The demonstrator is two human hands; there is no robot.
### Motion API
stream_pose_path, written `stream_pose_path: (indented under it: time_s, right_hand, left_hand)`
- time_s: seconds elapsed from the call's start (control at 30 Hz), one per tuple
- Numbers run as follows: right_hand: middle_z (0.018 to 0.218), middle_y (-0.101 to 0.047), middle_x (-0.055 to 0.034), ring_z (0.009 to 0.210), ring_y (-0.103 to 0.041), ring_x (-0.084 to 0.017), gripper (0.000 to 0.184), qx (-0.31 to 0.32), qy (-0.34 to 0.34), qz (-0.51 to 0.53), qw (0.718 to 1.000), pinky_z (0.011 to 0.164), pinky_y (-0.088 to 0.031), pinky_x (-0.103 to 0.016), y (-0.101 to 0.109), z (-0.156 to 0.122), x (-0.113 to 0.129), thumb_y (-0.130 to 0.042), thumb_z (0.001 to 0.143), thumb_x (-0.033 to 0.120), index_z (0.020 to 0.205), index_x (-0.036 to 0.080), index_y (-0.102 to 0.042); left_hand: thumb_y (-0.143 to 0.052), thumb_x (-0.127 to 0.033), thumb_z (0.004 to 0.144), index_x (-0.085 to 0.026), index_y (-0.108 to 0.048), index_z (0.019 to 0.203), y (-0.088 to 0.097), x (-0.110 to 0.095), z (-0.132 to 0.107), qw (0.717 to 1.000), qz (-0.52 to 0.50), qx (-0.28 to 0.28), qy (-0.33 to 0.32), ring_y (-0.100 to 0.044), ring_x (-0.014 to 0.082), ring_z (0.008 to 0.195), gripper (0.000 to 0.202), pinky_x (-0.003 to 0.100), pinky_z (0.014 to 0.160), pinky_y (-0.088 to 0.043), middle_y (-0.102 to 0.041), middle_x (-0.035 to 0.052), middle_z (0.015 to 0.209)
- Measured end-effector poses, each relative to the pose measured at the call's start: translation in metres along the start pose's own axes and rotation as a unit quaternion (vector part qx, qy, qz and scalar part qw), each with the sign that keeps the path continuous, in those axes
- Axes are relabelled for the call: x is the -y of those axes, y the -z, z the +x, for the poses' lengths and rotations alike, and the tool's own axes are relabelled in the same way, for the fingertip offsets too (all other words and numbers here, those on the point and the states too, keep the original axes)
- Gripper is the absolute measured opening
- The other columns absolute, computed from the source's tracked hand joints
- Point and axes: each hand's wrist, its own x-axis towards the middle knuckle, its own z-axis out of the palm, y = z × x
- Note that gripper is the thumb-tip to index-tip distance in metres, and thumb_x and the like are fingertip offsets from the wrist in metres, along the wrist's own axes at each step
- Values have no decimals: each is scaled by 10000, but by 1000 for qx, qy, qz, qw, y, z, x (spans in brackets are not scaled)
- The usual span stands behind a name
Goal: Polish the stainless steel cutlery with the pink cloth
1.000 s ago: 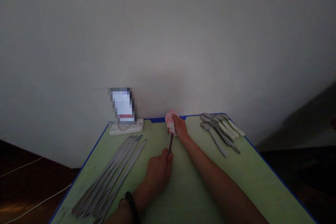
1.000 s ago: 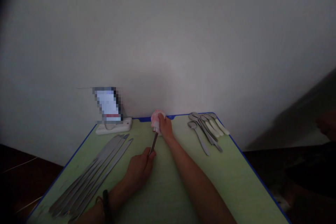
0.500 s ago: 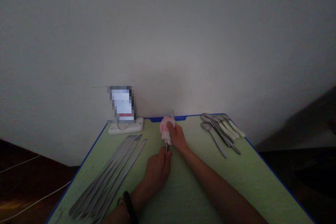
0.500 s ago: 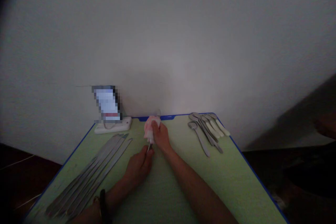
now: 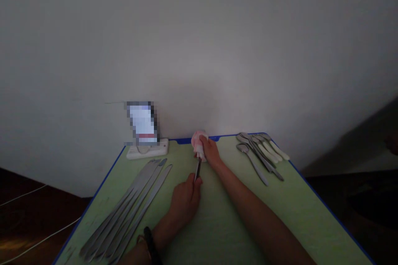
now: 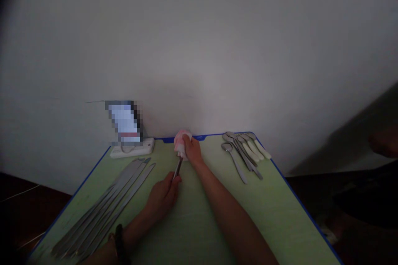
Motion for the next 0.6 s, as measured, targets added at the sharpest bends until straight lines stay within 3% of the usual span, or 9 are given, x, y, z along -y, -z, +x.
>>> stream_pose_path:
  time_s: [0.23,0.6]
  right_hand:
    - [405,-527,-6,356,-514,-130,361,-3,-31,47,998,346,-397,-217,1,9,5,-426,802,454,594,172,-518]
    - [385,-491,8,354,-501,-128,442,-3,-23,83,996,348,-401,-219,5,13,-3,-416,779,573,588,181,-491]
  left_hand:
    - [-224,-357,928,-193,-465,870,2,-2,-1,1000,-11,-9,7,-558,185,597,297,257,563,-326,-574,23,646]
    - [-230,-424,889,-193,-485,837,6,-4,-3,990,-139,-15,-8,-478,164,519,348,257,533,-322,-455,-23,559]
